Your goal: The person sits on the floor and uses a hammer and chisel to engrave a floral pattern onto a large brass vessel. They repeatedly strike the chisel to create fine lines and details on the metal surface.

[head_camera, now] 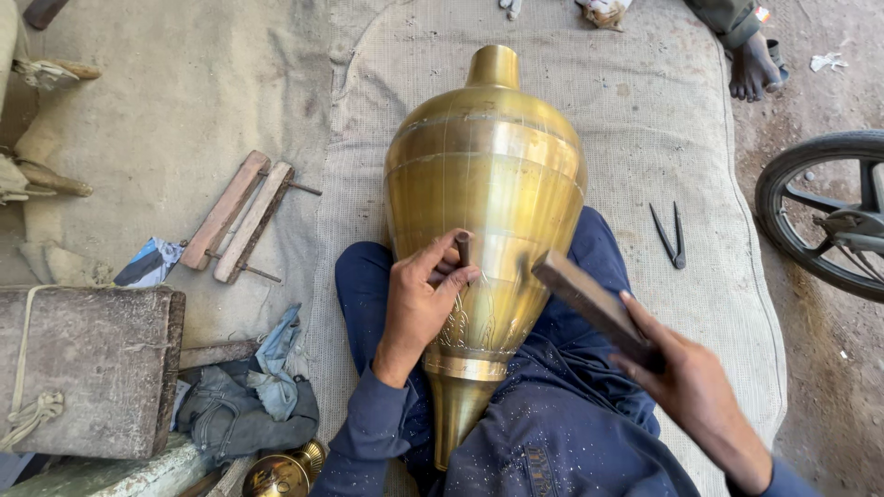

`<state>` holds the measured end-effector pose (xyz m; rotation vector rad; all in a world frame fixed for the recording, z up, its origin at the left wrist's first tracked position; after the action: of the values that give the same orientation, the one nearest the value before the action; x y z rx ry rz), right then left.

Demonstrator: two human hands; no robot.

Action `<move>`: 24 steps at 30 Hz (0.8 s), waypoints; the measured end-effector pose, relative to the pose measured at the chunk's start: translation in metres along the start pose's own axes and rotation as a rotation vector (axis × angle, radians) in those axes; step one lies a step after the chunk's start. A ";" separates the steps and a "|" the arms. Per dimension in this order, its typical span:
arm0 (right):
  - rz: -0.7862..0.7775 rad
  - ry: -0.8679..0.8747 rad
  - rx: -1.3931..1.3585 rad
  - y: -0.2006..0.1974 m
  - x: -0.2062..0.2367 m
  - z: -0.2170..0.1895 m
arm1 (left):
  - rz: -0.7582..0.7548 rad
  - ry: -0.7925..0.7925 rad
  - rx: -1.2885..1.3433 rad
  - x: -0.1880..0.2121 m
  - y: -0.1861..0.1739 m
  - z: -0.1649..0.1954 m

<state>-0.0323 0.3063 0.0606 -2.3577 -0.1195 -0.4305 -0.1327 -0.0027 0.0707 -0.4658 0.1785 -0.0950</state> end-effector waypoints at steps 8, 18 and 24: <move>0.200 -0.047 -0.255 0.047 0.009 0.030 | -0.287 0.197 -0.019 -0.028 0.014 0.025; 0.231 -0.278 -0.223 0.029 0.006 0.001 | -0.456 0.364 -0.124 -0.040 0.024 0.048; 0.311 -0.354 -0.211 0.006 0.001 -0.021 | -0.491 0.268 -0.129 -0.041 0.029 0.041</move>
<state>-0.0357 0.2877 0.0717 -2.5826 0.1344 0.1340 -0.1636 0.0463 0.1000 -0.6176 0.3322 -0.6319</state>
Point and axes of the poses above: each hand's wrist, its own x-axis away from the middle knuckle, its own y-axis out of the palm, z = x × y, the point moved 8 cm from there along -x, towards the middle knuckle, and after that the axes turned 12 degrees about -x, right-handed, at the moved point
